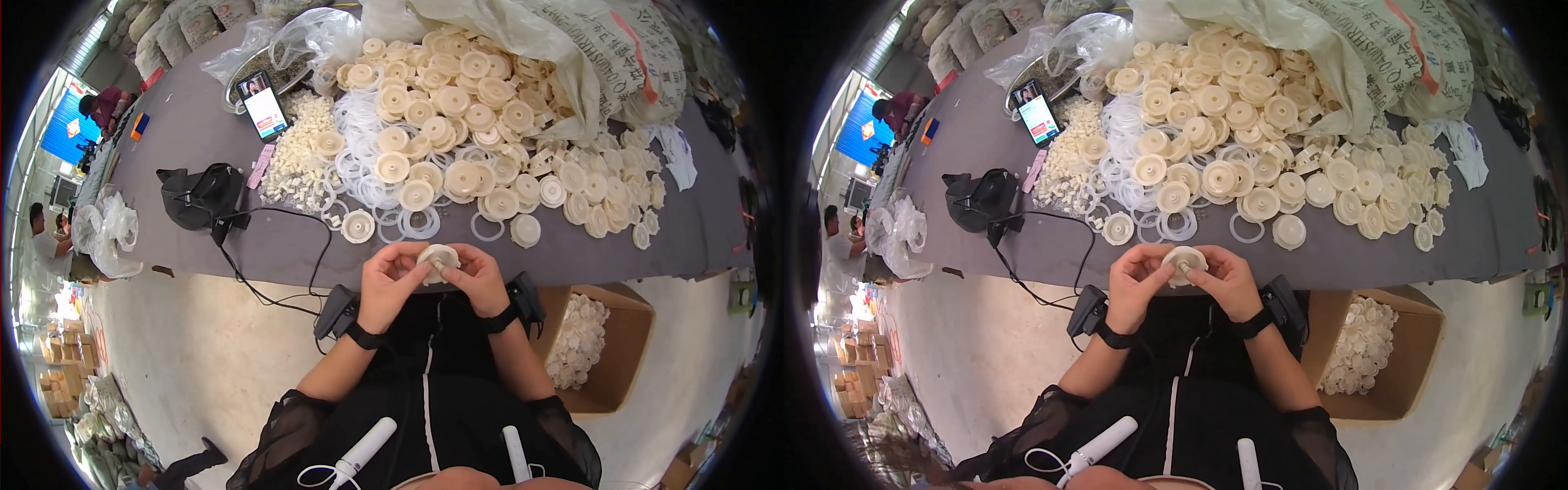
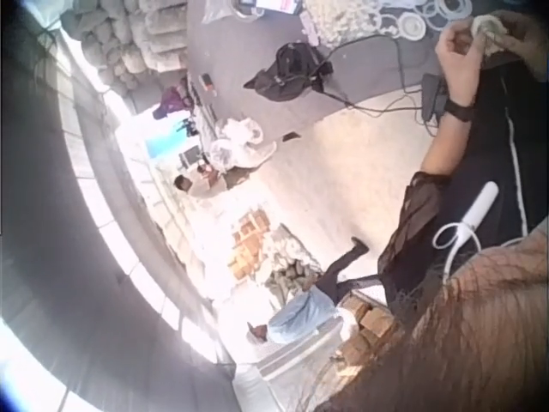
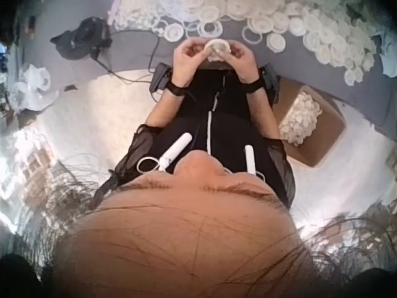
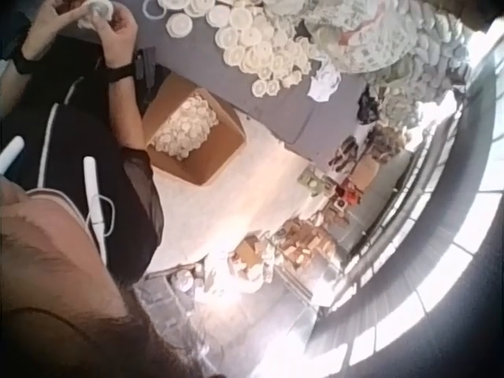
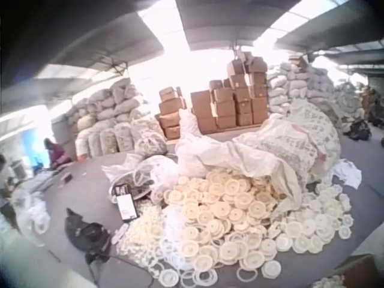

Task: The person assembles small white plastic components by hand at a workbench, fitting together white rings and plastic caps.

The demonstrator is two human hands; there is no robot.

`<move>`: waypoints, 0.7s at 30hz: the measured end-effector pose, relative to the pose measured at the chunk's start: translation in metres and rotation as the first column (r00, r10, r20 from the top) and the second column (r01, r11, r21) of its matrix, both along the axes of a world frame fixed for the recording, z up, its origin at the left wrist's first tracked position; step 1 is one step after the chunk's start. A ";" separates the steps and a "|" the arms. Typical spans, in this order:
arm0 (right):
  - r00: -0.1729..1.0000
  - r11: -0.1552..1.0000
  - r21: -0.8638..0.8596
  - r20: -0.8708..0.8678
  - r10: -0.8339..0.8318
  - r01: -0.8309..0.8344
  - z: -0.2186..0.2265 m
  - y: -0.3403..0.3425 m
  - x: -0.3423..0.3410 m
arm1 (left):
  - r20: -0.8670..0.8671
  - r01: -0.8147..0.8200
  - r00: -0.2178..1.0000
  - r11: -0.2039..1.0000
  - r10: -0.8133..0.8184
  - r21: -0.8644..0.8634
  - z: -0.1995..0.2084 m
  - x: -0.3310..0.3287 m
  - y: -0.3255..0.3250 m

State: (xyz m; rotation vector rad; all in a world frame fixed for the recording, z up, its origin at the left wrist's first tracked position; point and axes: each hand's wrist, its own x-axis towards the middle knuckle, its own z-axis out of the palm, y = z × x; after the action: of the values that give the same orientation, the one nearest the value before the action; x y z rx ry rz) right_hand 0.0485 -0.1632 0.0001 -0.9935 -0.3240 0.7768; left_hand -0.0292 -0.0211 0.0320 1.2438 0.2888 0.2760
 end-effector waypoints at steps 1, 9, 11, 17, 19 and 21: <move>1.000 1.000 -0.003 0.002 -0.003 0.003 0.000 -0.001 0.001 | 0.011 0.016 1.000 0.999 -0.016 -0.046 0.001 0.001 0.001; 0.996 0.998 -0.058 0.083 -0.030 0.035 -0.001 -0.003 -0.002 | 0.033 0.010 0.999 0.981 -0.017 0.192 0.005 -0.003 -0.004; 0.993 0.997 -0.046 0.101 -0.062 0.067 0.000 -0.001 -0.004 | 0.039 -0.017 0.999 0.936 0.004 0.351 0.006 -0.002 -0.007; 0.993 0.997 -0.022 0.099 -0.070 0.073 -0.001 0.001 -0.006 | 0.024 0.025 0.999 0.997 -0.023 -0.079 -0.003 -0.002 -0.005; 0.992 0.997 -0.039 0.110 -0.066 0.071 -0.004 0.003 -0.007 | 0.052 -0.004 0.999 0.991 -0.003 0.136 -0.006 -0.003 -0.008; 0.980 0.989 -0.028 0.140 -0.139 0.145 -0.012 0.009 -0.008 | 0.035 -0.021 0.999 0.977 0.014 0.213 -0.001 -0.004 -0.009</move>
State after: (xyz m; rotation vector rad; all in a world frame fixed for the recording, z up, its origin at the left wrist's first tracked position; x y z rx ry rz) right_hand 0.0403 -0.1540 -0.0118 -1.0969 -0.3541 0.5879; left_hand -0.0329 -0.0301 0.0306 1.4476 0.2457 0.3497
